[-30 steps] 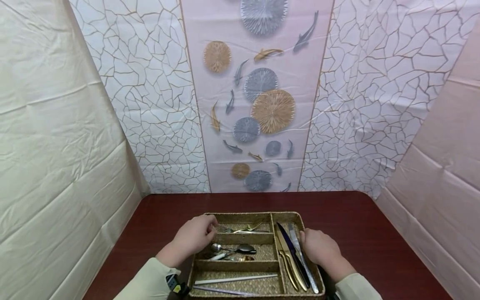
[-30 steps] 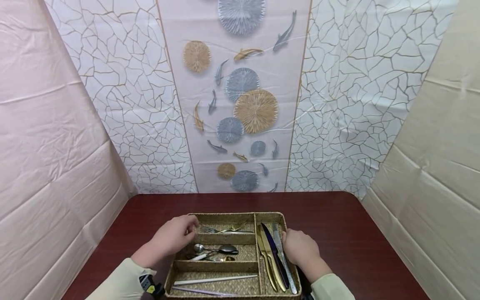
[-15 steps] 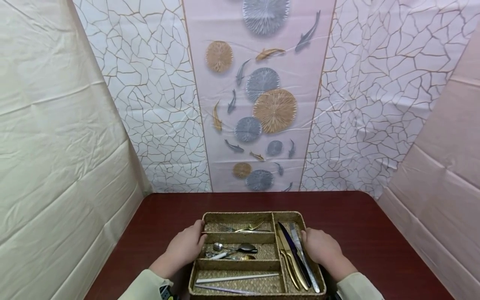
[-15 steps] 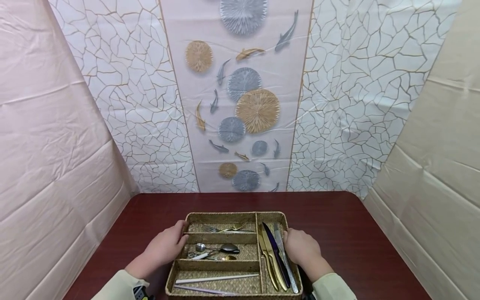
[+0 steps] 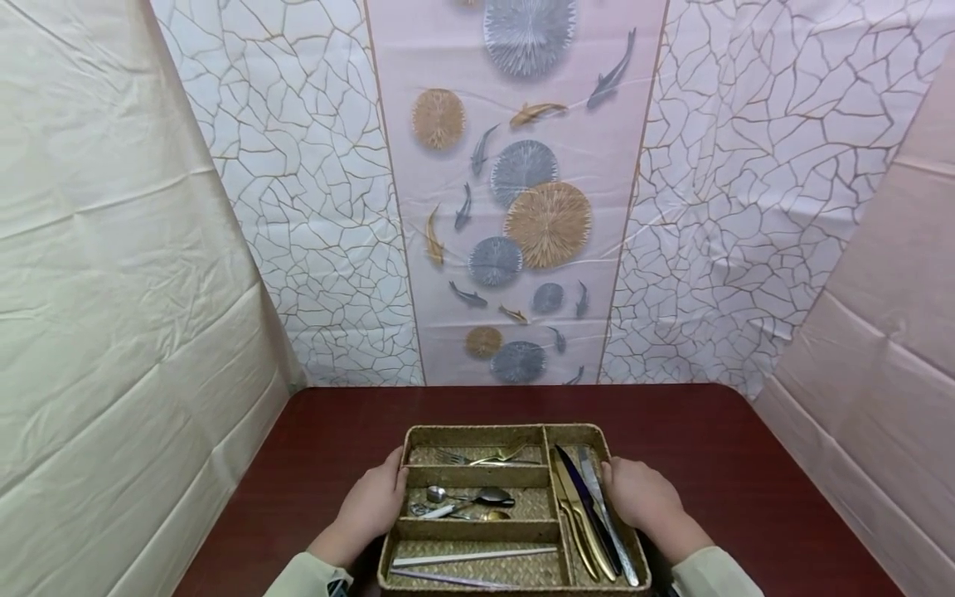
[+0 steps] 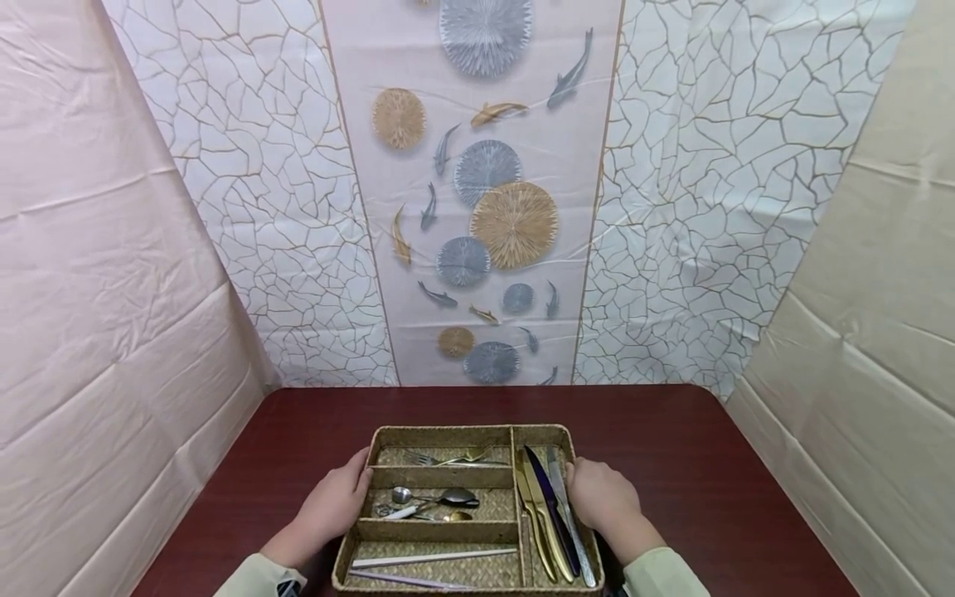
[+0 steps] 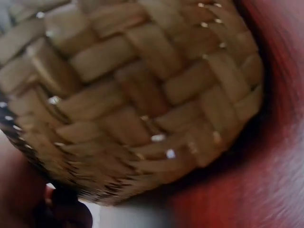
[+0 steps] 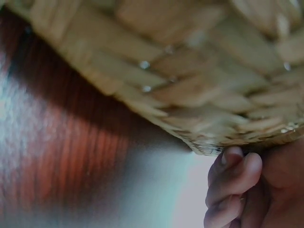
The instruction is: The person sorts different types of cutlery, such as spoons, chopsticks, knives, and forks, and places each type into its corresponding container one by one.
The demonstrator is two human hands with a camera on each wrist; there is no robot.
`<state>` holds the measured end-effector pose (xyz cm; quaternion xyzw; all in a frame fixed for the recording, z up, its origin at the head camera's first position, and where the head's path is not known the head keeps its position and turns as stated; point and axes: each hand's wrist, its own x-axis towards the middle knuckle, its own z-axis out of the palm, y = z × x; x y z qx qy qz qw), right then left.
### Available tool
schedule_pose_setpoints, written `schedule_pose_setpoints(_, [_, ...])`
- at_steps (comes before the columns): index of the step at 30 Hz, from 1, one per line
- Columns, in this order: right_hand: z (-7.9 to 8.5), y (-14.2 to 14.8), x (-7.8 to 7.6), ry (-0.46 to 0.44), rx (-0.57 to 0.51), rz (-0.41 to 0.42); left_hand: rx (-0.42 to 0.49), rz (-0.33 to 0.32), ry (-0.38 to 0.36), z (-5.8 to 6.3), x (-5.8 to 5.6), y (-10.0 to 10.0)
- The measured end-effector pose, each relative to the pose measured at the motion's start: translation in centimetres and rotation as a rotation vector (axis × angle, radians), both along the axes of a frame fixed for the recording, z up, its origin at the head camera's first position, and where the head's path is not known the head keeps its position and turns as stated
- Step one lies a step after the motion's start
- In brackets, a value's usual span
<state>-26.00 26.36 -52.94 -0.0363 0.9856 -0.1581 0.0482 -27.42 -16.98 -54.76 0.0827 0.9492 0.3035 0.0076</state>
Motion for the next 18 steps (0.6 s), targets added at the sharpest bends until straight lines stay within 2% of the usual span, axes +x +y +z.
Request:
schedule_pose_setpoints(7, [-0.3, 0.0, -0.1, -0.006, -0.026, 0.001, 0.163, 0.022, -0.002, -1.2, -0.1, -0.5])
schedule_pose_setpoints(11, [-0.2, -0.1, 0.0, -0.021, -0.035, -0.027, 0.184, 0.006, -0.014, -1.5, -0.4, -0.5])
schedule_pose_setpoints(18, [-0.2, -0.3, -0.4, -0.002, -0.019, -0.027, 0.158, 0.009, 0.052, -1.5, -0.5, -0.5])
